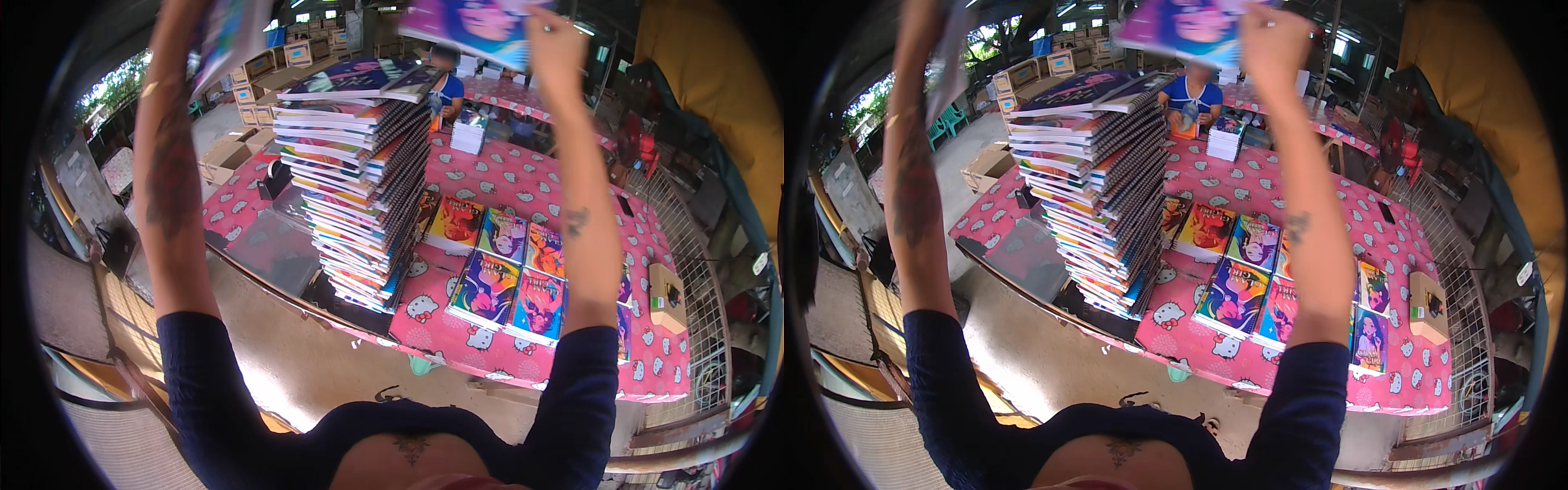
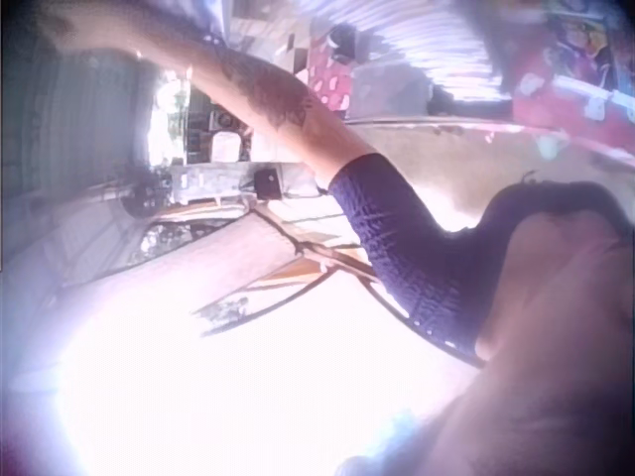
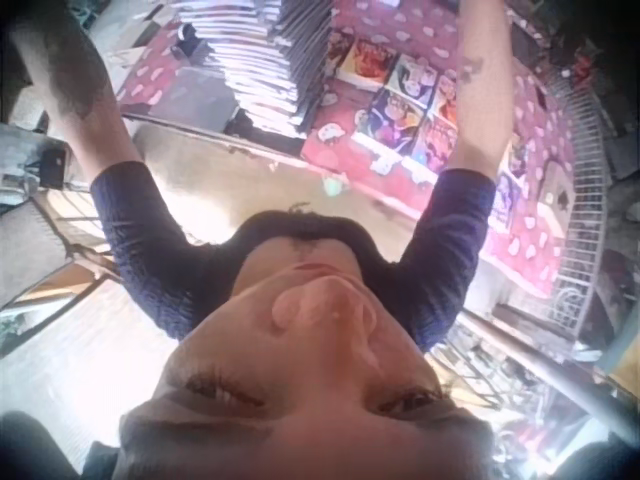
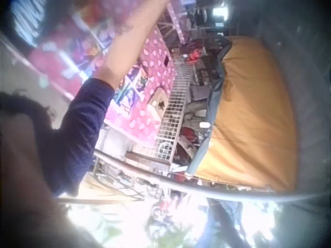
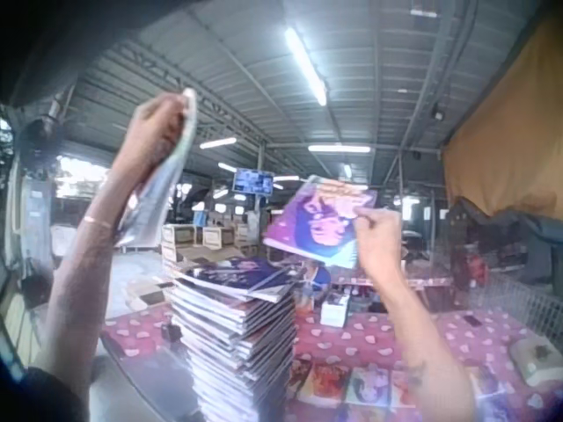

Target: The person picks up a plastic sleeve, lays it flat on a table, and then stacks notebooks with colorful covers into one large pile on top of it.

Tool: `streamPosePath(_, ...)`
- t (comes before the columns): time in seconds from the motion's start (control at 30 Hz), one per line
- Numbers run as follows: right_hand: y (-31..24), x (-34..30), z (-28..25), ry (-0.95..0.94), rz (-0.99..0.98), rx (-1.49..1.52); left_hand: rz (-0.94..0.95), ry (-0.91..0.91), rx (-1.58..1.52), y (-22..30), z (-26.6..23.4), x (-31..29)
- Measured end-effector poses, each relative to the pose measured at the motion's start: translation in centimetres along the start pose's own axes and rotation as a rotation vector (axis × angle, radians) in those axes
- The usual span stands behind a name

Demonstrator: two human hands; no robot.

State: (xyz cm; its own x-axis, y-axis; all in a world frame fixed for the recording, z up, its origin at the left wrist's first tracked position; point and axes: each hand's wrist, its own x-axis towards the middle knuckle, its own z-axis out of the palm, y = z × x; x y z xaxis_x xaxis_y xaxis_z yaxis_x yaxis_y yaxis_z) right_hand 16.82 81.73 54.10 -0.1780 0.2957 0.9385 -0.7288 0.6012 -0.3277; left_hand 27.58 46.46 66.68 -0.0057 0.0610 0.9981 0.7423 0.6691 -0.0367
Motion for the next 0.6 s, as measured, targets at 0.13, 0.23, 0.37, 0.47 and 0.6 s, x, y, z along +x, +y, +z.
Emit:
streamPosePath(0.13, -1.1, -6.6, 6.2, -0.363, 0.14, 0.048, -0.32, -0.927, 0.083, -2.1, 9.7, -5.5)
streamPosePath(0.23, -1.9, -9.5, 3.0, -0.418, 0.344, 0.296, -0.12, -1.111, 0.106, -7.1, 11.1, -11.4)
streamPosePath(0.37, 2.9, -17.4, -10.5, -0.477, 0.333, 0.151, -0.117, -0.57, 0.0, -0.8, 2.3, -12.0)
streamPosePath(0.47, 12.0, -30.2, -26.0, -0.956, 0.482, -0.519, 0.113, -0.306, -0.242, 7.5, 5.1, -22.7)
streamPosePath(0.6, 10.6, -42.7, -31.0, -1.385, 0.512, -1.053, 0.029, -0.918, -0.398, 19.4, 15.2, -42.8)
